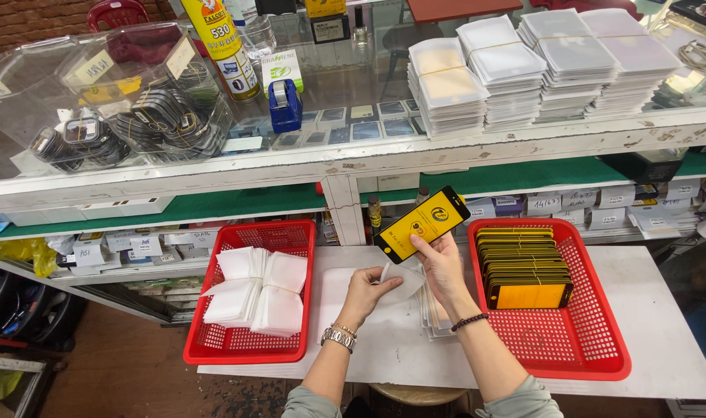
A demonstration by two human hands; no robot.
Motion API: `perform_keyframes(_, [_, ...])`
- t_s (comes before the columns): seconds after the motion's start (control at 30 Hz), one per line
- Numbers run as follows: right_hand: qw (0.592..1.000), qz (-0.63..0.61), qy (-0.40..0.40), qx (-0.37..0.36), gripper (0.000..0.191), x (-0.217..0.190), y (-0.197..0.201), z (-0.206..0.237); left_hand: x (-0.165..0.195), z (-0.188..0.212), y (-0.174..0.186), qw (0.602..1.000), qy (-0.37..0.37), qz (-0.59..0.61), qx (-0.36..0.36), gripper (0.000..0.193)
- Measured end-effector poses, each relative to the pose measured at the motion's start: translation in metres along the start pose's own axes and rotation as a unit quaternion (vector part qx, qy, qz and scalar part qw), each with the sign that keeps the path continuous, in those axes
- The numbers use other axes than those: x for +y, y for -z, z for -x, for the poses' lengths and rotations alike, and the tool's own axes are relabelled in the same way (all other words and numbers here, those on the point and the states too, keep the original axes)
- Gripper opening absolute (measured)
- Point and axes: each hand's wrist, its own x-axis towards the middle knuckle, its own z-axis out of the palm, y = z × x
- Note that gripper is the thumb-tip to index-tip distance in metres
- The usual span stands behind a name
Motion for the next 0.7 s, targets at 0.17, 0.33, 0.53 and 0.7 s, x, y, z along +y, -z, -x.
perform_keyframes(0.17, [1.000, 0.018, -0.004, -0.001, 0.040, 0.001, -0.001, 0.002, 0.005, 0.001, 0.000, 1.000, 0.007, 0.001, -0.003, 0.021])
perform_keyframes(0.33, [0.999, 0.033, -0.017, 0.013, 0.038, -0.004, 0.004, 0.008, 0.012, 0.003, 0.002, 0.998, 0.041, 0.045, -0.005, 0.021])
perform_keyframes(0.53, [1.000, 0.011, 0.008, 0.018, 0.040, -0.010, 0.001, 0.006, 0.009, 0.000, -0.003, 1.000, 0.017, 0.008, -0.015, 0.021])
perform_keyframes(0.7, [0.999, 0.031, 0.001, 0.012, 0.040, -0.007, 0.000, 0.006, 0.003, -0.003, -0.004, 1.000, 0.005, 0.009, -0.018, 0.021])
